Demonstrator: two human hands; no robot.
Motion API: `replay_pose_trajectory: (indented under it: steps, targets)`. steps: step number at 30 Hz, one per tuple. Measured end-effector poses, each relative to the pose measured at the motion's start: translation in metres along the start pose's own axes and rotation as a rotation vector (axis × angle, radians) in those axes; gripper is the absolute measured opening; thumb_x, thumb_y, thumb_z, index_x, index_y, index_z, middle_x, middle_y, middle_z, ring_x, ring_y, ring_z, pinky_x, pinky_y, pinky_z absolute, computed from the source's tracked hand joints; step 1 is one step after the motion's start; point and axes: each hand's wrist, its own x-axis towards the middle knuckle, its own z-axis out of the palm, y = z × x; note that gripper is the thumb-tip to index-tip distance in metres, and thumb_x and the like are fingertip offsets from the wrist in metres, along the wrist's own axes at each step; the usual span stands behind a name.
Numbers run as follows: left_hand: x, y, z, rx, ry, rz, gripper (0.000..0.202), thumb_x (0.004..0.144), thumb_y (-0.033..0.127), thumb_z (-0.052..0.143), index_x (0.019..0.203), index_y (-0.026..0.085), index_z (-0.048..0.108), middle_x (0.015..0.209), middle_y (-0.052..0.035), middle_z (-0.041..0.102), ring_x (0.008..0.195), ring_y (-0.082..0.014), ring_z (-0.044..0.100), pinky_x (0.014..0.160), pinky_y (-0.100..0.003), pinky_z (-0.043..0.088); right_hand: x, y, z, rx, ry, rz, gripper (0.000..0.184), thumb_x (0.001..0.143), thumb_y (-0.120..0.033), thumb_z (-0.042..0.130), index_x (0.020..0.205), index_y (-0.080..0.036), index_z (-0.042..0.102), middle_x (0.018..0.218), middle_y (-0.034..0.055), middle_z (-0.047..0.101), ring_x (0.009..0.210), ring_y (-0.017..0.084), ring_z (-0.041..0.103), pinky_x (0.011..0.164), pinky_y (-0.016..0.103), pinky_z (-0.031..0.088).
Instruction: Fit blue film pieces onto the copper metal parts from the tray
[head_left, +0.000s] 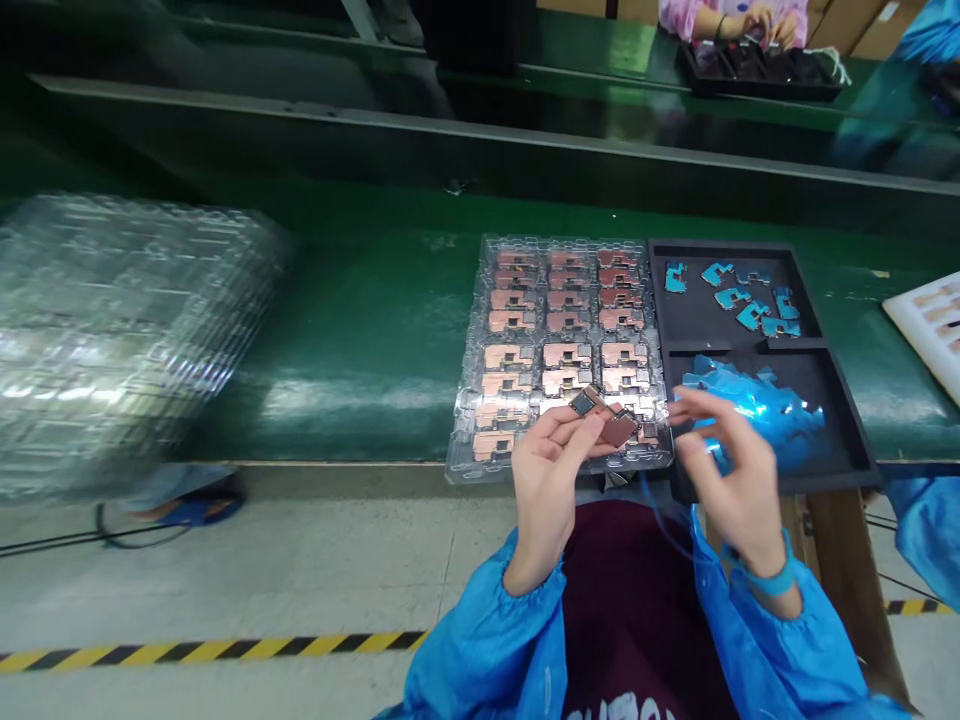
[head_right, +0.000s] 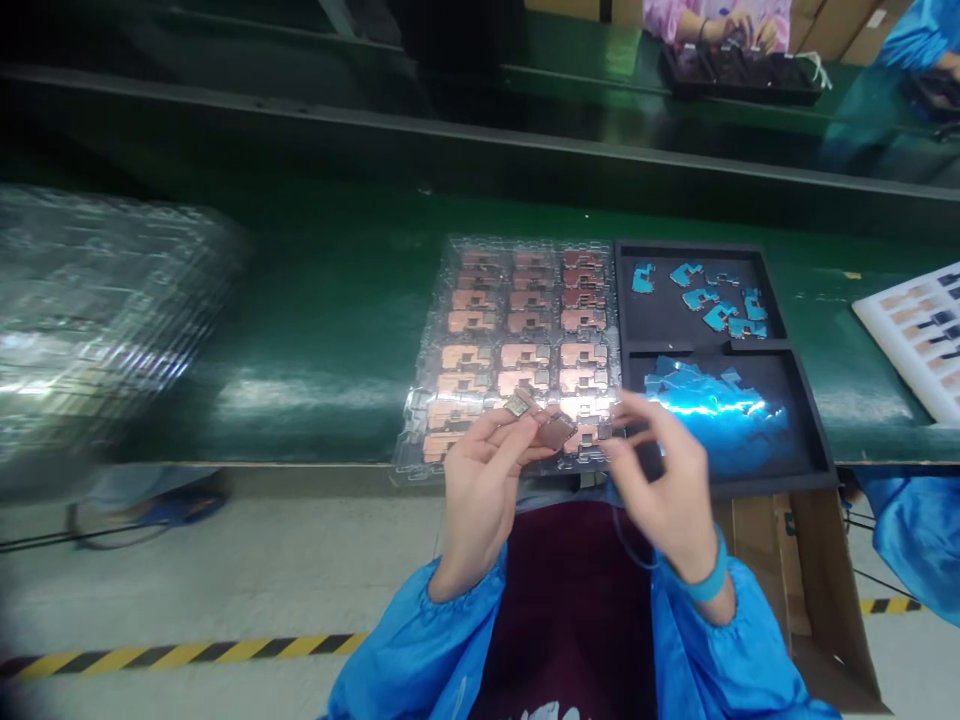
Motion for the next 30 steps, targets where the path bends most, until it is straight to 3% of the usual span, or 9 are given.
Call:
replay_pose_trajectory:
  steps: [2,5,12,16,19,22,25,27,30]
  targets:
    - [-0.002,-0.002,0.003,0.016,-0.012,0.030,0.045,0.076,0.051,0.098,0.087,0.017,0.071,0.091,-0.0101,0.085,0.080,-0.0254,0.084,0.073,-0.034,0.071,-0.005,-0.020,0.024,0.194,-0.090,0.049,0.022,0.103,-0.037,0.072,0.120,-0.024,0.072,0.103,0.0056,0.077,0.087,0.020,0.075,0.071,0.032,0.065]
    - [-0.004,-0.007,0.003,0.022,-0.019,0.096,0.043,0.080,0.054,0.094,0.084,0.018,0.071,0.085,-0.0061,0.083,0.080,-0.0238,0.083,0.075,-0.034,0.072,-0.006,-0.023,0.045,0.297,-0.022,0.110,0.011,0.101,-0.033,0.074,0.103,-0.023,0.070,0.094,0.0034,0.074,0.082,0.017,0.073,0.067,0.026,0.065]
    - [-0.005,-0.015,0.002,0.165,0.060,0.163,0.035,0.085,0.049,0.089,0.086,0.018,0.075,0.081,-0.0053,0.082,0.073,-0.0213,0.081,0.073,-0.030,0.070,-0.010,-0.010,0.056,0.311,0.001,0.142,0.017,0.097,-0.033,0.081,0.102,-0.022,0.068,0.092,0.0009,0.074,0.070,0.014,0.073,0.064,0.024,0.063]
    - [-0.009,0.009,0.001,0.296,-0.022,0.239,0.017,0.086,0.035,0.085,0.087,0.019,0.079,0.084,-0.0051,0.083,0.078,-0.0219,0.082,0.075,-0.028,0.069,-0.011,-0.016,0.056,0.349,-0.023,0.080,0.007,0.103,-0.028,0.072,0.101,-0.022,0.070,0.091,0.0026,0.074,0.079,0.017,0.075,0.069,0.025,0.065]
    - [0.000,0.049,-0.009,0.500,-0.080,0.315,0.012,0.087,0.032,0.081,0.084,0.020,0.080,0.085,-0.0049,0.082,0.080,-0.0225,0.080,0.076,-0.031,0.068,-0.008,-0.014,0.047,0.346,-0.121,-0.040,0.017,0.109,-0.024,0.062,0.122,-0.025,0.072,0.111,0.0061,0.078,0.094,0.019,0.077,0.079,0.029,0.067]
    - [0.040,0.095,-0.016,0.781,-0.127,0.414,0.016,0.095,0.034,0.073,0.098,0.023,0.085,0.099,-0.0060,0.083,0.091,-0.0241,0.080,0.088,-0.037,0.067,-0.003,-0.004,0.034,0.299,-0.126,-0.061,0.032,0.110,-0.023,0.061,0.140,-0.029,0.067,0.126,0.0071,0.077,0.107,0.021,0.077,0.083,0.029,0.067]
    - [0.109,0.124,-0.009,1.008,-0.242,0.477,0.025,0.100,0.037,0.067,0.113,0.025,0.085,0.095,-0.0061,0.082,0.083,-0.0237,0.078,0.085,-0.040,0.065,0.002,0.011,0.022,0.242,-0.047,0.033,0.029,0.111,-0.025,0.059,0.138,-0.028,0.068,0.123,0.0075,0.077,0.104,0.021,0.078,0.078,0.028,0.068]
    - [0.162,0.128,0.002,1.123,-0.375,0.466,0.028,0.100,0.035,0.065,0.116,0.021,0.083,0.082,-0.0060,0.080,0.078,-0.0236,0.077,0.084,-0.040,0.063,0.005,0.020,0.018,0.184,-0.013,0.066,0.027,0.111,-0.027,0.058,0.136,-0.027,0.069,0.122,0.0079,0.078,0.102,0.021,0.079,0.076,0.028,0.068]
    - [0.230,0.121,0.019,1.232,-0.437,0.524,0.023,0.098,0.031,0.066,0.109,0.018,0.082,0.089,-0.0073,0.082,0.081,-0.0231,0.076,0.082,-0.037,0.061,0.008,0.030,0.016,0.110,-0.009,0.053,0.025,0.112,-0.028,0.058,0.133,-0.028,0.071,0.121,0.0074,0.078,0.100,0.020,0.079,0.077,0.028,0.067]
